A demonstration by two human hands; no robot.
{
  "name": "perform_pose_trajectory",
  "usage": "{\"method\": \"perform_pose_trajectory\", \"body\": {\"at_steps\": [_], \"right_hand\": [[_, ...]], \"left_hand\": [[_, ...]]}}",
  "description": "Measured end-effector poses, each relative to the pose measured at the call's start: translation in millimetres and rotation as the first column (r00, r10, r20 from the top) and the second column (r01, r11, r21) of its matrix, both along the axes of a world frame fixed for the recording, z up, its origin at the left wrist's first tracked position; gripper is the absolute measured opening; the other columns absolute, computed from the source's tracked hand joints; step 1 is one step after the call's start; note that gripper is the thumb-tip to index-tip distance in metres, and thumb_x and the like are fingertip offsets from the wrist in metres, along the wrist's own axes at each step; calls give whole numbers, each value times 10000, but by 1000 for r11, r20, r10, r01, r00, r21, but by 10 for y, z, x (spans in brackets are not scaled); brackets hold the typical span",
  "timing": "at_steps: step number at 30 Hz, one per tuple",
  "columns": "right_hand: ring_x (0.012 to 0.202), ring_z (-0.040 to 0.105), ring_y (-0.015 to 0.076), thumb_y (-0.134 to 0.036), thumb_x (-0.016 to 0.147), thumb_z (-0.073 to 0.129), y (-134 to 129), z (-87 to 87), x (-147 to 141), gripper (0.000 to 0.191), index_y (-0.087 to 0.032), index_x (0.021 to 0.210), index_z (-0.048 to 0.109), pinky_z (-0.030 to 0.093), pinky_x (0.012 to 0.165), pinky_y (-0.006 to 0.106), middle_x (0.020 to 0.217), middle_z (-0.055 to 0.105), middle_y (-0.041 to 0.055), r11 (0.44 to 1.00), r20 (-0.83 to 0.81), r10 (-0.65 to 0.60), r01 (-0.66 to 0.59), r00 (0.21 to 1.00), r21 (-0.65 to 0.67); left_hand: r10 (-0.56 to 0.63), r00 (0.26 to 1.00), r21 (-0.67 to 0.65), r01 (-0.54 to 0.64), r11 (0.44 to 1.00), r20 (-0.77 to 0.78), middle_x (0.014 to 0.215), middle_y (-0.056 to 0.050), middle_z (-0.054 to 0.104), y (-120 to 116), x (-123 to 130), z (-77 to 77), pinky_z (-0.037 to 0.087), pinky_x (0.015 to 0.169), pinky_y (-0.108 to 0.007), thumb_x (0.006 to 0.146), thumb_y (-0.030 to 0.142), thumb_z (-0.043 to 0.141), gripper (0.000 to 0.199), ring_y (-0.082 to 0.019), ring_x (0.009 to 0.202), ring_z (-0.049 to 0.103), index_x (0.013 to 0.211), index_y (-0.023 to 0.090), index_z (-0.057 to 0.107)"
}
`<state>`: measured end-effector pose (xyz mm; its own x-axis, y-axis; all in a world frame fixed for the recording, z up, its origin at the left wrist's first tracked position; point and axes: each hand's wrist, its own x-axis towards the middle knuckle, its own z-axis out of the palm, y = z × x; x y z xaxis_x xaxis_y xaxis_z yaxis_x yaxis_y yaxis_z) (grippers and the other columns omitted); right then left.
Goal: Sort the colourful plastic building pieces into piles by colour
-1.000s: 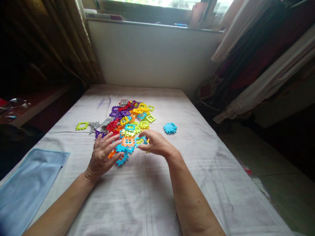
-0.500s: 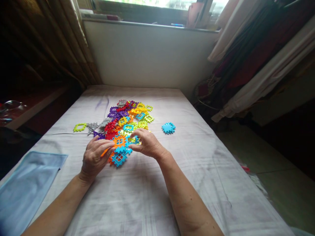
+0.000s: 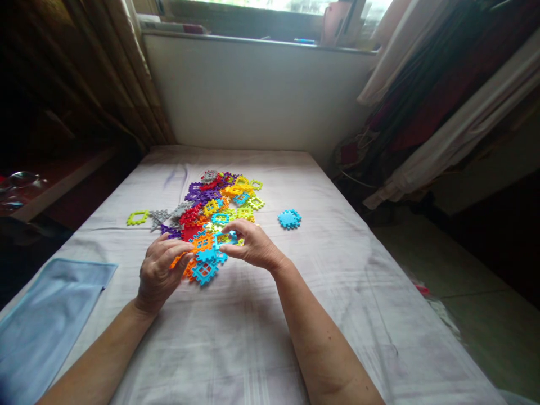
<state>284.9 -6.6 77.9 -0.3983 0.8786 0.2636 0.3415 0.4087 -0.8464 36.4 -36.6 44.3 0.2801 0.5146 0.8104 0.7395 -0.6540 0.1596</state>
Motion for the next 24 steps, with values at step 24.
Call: {"method": "perform_pose_trajectory", "body": {"at_steps": [24], "right_hand": [[1057, 606, 179, -188, 752, 703, 22, -30, 67, 248, -233, 993, 670, 464, 983, 342, 1083, 662, 38, 993, 32, 74, -76, 997, 91]], "left_hand": [[-55, 998, -25, 54, 998, -16, 858, 13, 736, -16, 17, 18, 439, 1084, -395, 913, 270, 625, 72, -141, 813, 683, 966, 258, 672]]}}
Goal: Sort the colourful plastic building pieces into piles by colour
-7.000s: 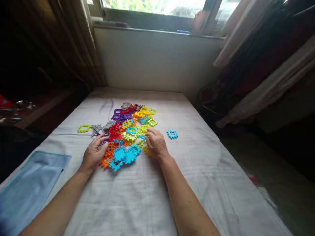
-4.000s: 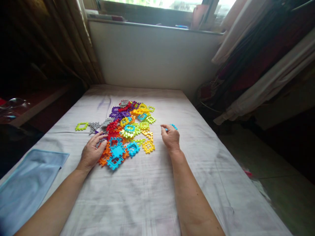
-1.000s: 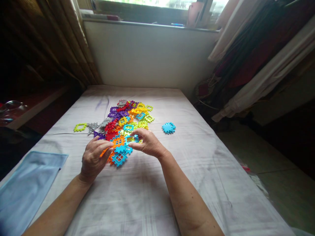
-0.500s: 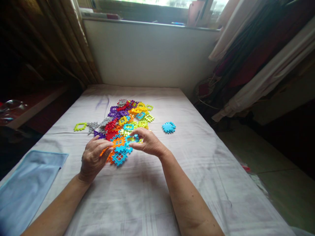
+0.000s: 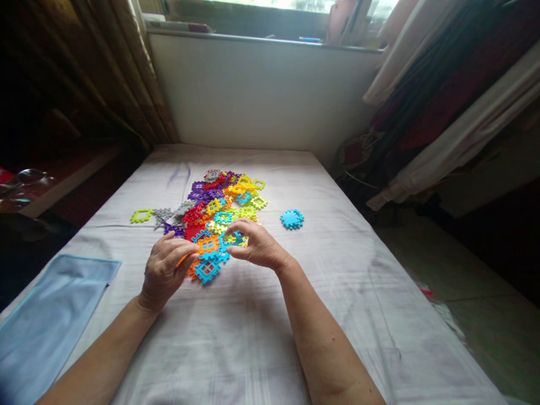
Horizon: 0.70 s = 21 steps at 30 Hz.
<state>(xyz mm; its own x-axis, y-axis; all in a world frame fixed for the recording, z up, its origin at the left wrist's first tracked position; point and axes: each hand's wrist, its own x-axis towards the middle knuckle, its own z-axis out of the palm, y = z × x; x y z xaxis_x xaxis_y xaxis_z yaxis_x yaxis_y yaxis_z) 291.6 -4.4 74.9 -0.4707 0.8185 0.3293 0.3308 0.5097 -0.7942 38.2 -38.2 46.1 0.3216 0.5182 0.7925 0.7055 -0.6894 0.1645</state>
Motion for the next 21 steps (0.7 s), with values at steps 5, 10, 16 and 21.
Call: {"method": "perform_pose_trajectory", "body": {"at_steps": [5, 10, 16, 21], "right_hand": [[1070, 610, 182, -165, 747, 695, 0, 12, -4, 246, -230, 984, 670, 466, 1001, 355, 1083, 664, 41, 1000, 8, 15, -15, 1000, 16], [1098, 599, 185, -145, 747, 682, -6, 22, -11, 250, -235, 980, 666, 463, 1018, 361, 1114, 646, 50, 999, 9, 39, -40, 999, 16], [1110, 592, 182, -62, 716, 636, 4, -42, 5, 309, -224, 977, 666, 469, 1018, 357, 1127, 615, 62, 993, 27, 53, -56, 998, 101], [1082, 599, 185, -70, 719, 641, 36, -38, 65, 301, -224, 974, 679, 481, 992, 358, 1104, 623, 58, 990, 41, -28, 22, 999, 138]], "left_hand": [[29, 999, -54, -30, 998, -15, 847, 14, 735, 5, -25, -27, 436, 1082, -393, 923, 308, 609, 86, -142, 814, 683, 942, 263, 680], [18, 1000, -57, -19, 998, -16, 834, 14, 732, 12, -25, -30, 449, 1051, -385, 937, 324, 587, 107, -143, 793, 673, 936, 263, 675], [5, 1000, -59, -5, 998, -11, 798, 13, 722, 20, -26, 10, 474, 1006, -370, 948, 313, 571, 120, -142, 764, 664, 891, 242, 649], [75, 997, -21, -75, 997, -1, 771, 11, 712, 59, -133, 34, 480, 983, -358, 939, 292, 581, 101, -151, 772, 663, 872, 237, 633]]}}
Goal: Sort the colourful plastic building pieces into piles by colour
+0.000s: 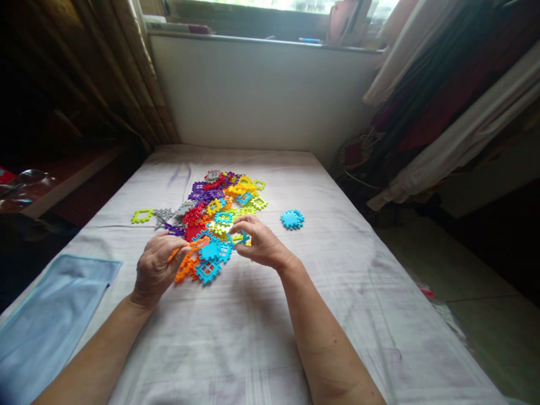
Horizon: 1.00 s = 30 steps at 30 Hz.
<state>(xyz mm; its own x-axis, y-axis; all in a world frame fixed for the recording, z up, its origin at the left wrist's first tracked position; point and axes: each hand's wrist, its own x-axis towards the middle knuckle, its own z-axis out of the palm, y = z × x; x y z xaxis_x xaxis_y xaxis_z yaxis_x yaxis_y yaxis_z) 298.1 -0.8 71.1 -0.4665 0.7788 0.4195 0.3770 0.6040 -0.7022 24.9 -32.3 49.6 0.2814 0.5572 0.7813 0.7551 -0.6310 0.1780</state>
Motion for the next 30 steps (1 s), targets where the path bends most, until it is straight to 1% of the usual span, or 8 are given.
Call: {"method": "perform_pose_trajectory", "body": {"at_steps": [6, 8, 12, 14, 16, 25, 28, 30], "right_hand": [[989, 632, 194, -331, 774, 714, 166, -100, 397, 316, -223, 1069, 681, 536, 858, 339, 1124, 648, 79, 943, -62, -329, 324, 942, -81], [927, 639, 204, -426, 756, 711, 245, -230, 599, 392, -212, 1084, 682, 533, 877, 385, 1106, 662, 87, 838, -114, -546, 539, 830, -85], [936, 631, 249, -513, 701, 686, 354, -545, 933, 516, -165, 1082, 681, 491, 942, 450, 1075, 681, 122, 484, -150, -872, 866, 466, -124], [948, 630, 256, -513, 689, 677, 372, -669, 1027, 527, -156, 1076, 681, 481, 950, 441, 1076, 681, 133, 389, -127, -919, 911, 373, -138], [972, 625, 264, -514, 694, 661, 376, -748, 1070, 511, -167, 1068, 684, 477, 947, 434, 1076, 682, 131, 342, -91, -939, 929, 332, -141], [1081, 579, 317, -446, 774, 594, 368, -750, 994, 442, -177, 1109, 695, 450, 961, 489, 1131, 659, 157, 286, 72, -955, 958, 288, -30], [1128, 561, 308, -366, 824, 553, 317, -685, 832, 336, -194, 1067, 709, 436, 978, 475, 1189, 653, 148, 349, 44, -937, 932, 346, 95], [1117, 571, 290, -315, 849, 541, 239, -625, 630, 283, -205, 1043, 714, 428, 980, 457, 1191, 669, 129, 450, 28, -891, 872, 453, 193]], "left_hand": [[196, 981, 45, -195, 980, 1, 875, -19, 744, 102, -285, -71, 473, 999, -391, 931, 343, 588, 123, -189, 865, 689, 920, 241, 656], [250, 968, 85, -249, 965, -5, 905, -32, 748, 130, -371, -99, 473, 999, -401, 925, 342, 595, 123, -203, 888, 687, 933, 235, 655], [267, 963, 109, -260, 959, -49, 933, -42, 753, 158, -436, -144, 467, 997, -397, 922, 295, 594, 94, -209, 901, 686, 944, 222, 648], [249, 966, 96, -243, 965, -63, 926, -41, 752, 167, -433, -166, 474, 981, -390, 917, 267, 588, 71, -208, 892, 688, 934, 218, 638], [228, 971, 72, -224, 972, -67, 933, -47, 751, 176, -428, -189, 488, 959, -388, 910, 241, 578, 59, -210, 892, 690, 926, 212, 627], [215, 972, -72, -209, 975, 93, 899, -50, 748, 224, -465, -268, 527, 889, -332, 916, 267, 512, 160, -195, 894, 699, 887, 199, 654], [252, 957, -137, -232, 963, 147, 909, -54, 751, 244, -472, -292, 531, 881, -310, 925, 314, 489, 215, -190, 901, 701, 879, 197, 663], [267, 948, -179, -237, 955, 171, 915, -54, 753, 256, -476, -306, 532, 882, -305, 919, 339, 485, 234, -190, 903, 702, 871, 199, 666]]}}
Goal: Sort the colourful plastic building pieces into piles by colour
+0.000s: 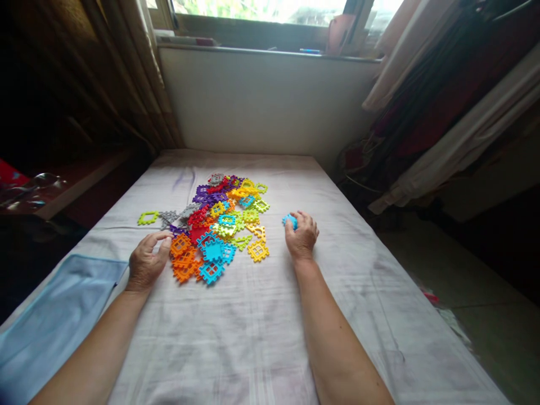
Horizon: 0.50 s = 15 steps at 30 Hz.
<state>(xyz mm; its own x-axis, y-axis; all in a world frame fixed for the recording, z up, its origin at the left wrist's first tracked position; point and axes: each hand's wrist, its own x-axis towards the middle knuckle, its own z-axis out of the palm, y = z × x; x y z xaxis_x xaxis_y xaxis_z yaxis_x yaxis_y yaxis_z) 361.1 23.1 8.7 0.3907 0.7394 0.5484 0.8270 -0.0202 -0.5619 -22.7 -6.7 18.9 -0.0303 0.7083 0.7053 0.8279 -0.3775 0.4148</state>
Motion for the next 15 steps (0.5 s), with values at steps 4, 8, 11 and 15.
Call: {"method": "perform_pose_trajectory", "body": {"at_steps": [4, 8, 11, 15], "right_hand": [[1045, 610, 239, -265, 896, 549, -268, 122, -562, 196, -228, 984, 720, 423, 947, 390, 1097, 721, 82, 927, 145, 370, -376, 918, 11], [976, 630, 224, -290, 891, 611, -510, 186, -1041, 140, -246, 978, 712, 427, 878, 345, 993, 748, 46, 835, 139, 549, -536, 824, -123], [916, 636, 223, -326, 863, 657, -562, 204, -1238, 146, -241, 974, 699, 431, 859, 338, 939, 751, 37, 835, 61, 531, -510, 845, -207], [856, 640, 210, -313, 830, 684, -530, 206, -1376, 196, -248, 1014, 685, 436, 815, 322, 884, 751, 14, 836, -20, 480, -464, 877, -294]], "left_hand": [[10, 999, -76, -7, 997, 39, 926, -52, 754, 16, -16, -20, 531, 897, -310, 902, 364, 477, 254, -196, 913, 700, 873, 208, 675], [19, 997, -130, -9, 991, 73, 955, -52, 751, 22, -27, -33, 522, 925, -316, 887, 364, 476, 250, -201, 947, 694, 886, 217, 678], [15, 996, -134, -3, 991, 89, 946, -53, 750, 23, -19, -34, 524, 919, -322, 879, 365, 475, 249, -205, 941, 693, 878, 219, 678], [12, 995, -126, 1, 992, 100, 930, -47, 750, 22, -7, -27, 528, 906, -315, 872, 361, 478, 241, -202, 928, 694, 866, 224, 676]]}}
